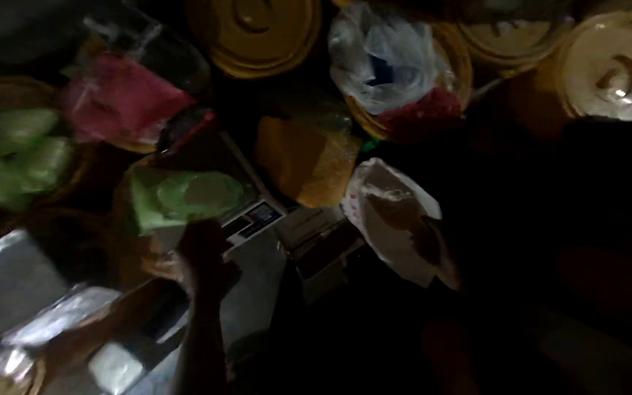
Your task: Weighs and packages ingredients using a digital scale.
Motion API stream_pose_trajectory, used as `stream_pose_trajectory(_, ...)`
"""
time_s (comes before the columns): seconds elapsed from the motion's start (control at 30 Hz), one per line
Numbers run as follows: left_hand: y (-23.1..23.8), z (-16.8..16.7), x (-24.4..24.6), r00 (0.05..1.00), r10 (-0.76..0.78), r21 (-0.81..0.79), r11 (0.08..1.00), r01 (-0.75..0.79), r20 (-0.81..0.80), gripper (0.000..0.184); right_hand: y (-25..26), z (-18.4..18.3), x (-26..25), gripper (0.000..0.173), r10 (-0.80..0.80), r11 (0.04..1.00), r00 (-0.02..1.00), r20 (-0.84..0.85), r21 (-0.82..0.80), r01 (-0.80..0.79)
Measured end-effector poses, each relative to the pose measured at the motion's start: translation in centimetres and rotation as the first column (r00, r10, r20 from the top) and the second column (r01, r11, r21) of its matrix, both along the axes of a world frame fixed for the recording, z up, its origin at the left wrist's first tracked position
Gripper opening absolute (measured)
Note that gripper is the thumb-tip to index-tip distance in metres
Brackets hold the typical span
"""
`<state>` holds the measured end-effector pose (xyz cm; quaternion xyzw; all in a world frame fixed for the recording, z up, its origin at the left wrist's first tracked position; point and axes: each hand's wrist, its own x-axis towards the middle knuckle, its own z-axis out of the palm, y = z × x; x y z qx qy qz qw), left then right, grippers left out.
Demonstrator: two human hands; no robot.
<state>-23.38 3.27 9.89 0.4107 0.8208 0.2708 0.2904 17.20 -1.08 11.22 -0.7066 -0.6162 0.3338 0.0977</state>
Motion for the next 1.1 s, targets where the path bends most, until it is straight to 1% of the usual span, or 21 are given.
stream_pose_trajectory(0.03,0.2,0.7,-1.9,0.998,0.055,0.031,0.998,-0.054,-0.033,0.030,1.3,-0.1,-0.9,0.054,0.079,0.995,0.997,-0.019,0.066,-0.078)
stream_pose_trajectory(0.1,0.7,1.4,-5.9,0.992,0.104,0.098,0.991,-0.096,-0.077,0.030,4.0,-0.9,-3.7,0.052,0.223,0.962,0.970,-0.101,0.186,-0.202)
stream_pose_trajectory(0.17,1.6,1.7,-9.1,0.993,0.082,0.158,0.985,-0.068,-0.083,0.030,6.9,-1.1,-7.2,0.051,0.319,0.940,0.927,-0.198,0.190,-0.283)
stream_pose_trajectory(0.2,2.1,1.8,-10.3,0.994,0.056,0.164,0.986,-0.039,-0.097,0.031,8.0,-1.7,-9.0,0.050,0.365,0.926,0.896,-0.251,0.193,-0.323)
stream_pose_trajectory(0.27,3.0,2.3,-11.5,0.995,-0.011,0.086,0.996,0.020,-0.103,0.034,9.9,-3.0,-12.5,0.048,0.437,0.900,0.830,-0.347,0.168,-0.403)
stream_pose_trajectory(0.33,3.6,2.9,-11.8,0.989,-0.116,-0.059,0.992,0.111,-0.097,0.041,11.5,-4.7,-16.2,0.046,0.496,0.864,0.777,-0.387,0.137,-0.484)
stream_pose_trajectory(0.4,4.4,2.7,-11.7,0.968,-0.231,-0.198,0.958,0.208,-0.100,0.048,12.9,-6.2,-19.7,0.046,0.539,0.833,0.755,-0.373,0.105,-0.543)
stream_pose_trajectory(0.47,5.4,1.6,-11.9,0.932,-0.339,-0.331,0.900,0.282,-0.128,0.056,14.0,-7.4,-22.7,0.048,0.585,0.797,0.742,-0.327,0.061,-0.601)
stream_pose_trajectory(0.53,6.3,0.6,-11.9,0.880,-0.451,-0.406,0.840,0.361,-0.151,0.054,14.6,-8.7,-24.5,0.045,0.636,0.760,0.726,-0.260,0.054,-0.647)
stream_pose_trajectory(0.6,7.0,0.0,-12.1,0.817,-0.551,-0.438,0.785,0.437,-0.172,0.044,15.3,-9.2,-25.8,0.043,0.671,0.734,0.713,-0.201,0.047,-0.678)
stream_pose_trajectory(0.67,7.3,-0.2,-12.3,0.798,-0.580,-0.420,0.773,0.475,-0.166,0.035,16.0,-8.1,-27.9,0.045,0.676,0.722,0.713,-0.189,-0.025,-0.691)
stream_pose_trajectory(0.73,7.6,-0.1,-12.6,0.793,-0.587,-0.398,0.774,0.492,-0.161,0.032,16.7,-7.0,-30.2,0.049,0.695,0.705,0.701,-0.160,-0.038,-0.708)
stream_pose_trajectory(0.77,7.8,-0.1,-12.8,0.795,-0.585,-0.388,0.777,0.495,-0.158,0.032,17.1,-6.8,-30.9,0.052,0.706,0.693,0.690,-0.160,-0.046,-0.720)
stream_pose_trajectory(0.83,7.3,0.0,-13.2,0.802,-0.582,-0.394,0.774,0.497,-0.133,0.031,16.9,-7.2,-30.6,0.048,0.714,0.684,0.679,-0.171,-0.035,-0.728)
stream_pose_trajectory(0.9,7.9,0.1,-13.9,0.809,-0.574,-0.367,0.785,0.498,-0.129,0.032,17.3,-7.4,-29.5,0.044,0.700,0.699,0.690,-0.186,-0.019,-0.715)
stream_pose_trajectory(0.97,7.4,-0.3,-13.9,0.813,-0.574,-0.366,0.780,0.508,-0.096,0.033,15.9,-7.8,-28.1,0.044,0.675,0.717,0.704,-0.220,-0.027,-0.696)
stream_pose_trajectory(1.1,7.8,-0.7,-13.9,0.813,-0.575,-0.375,0.776,0.507,-0.090,0.030,14.4,-9.0,-25.8,0.041,0.638,0.755,0.718,-0.279,0.046,-0.654)
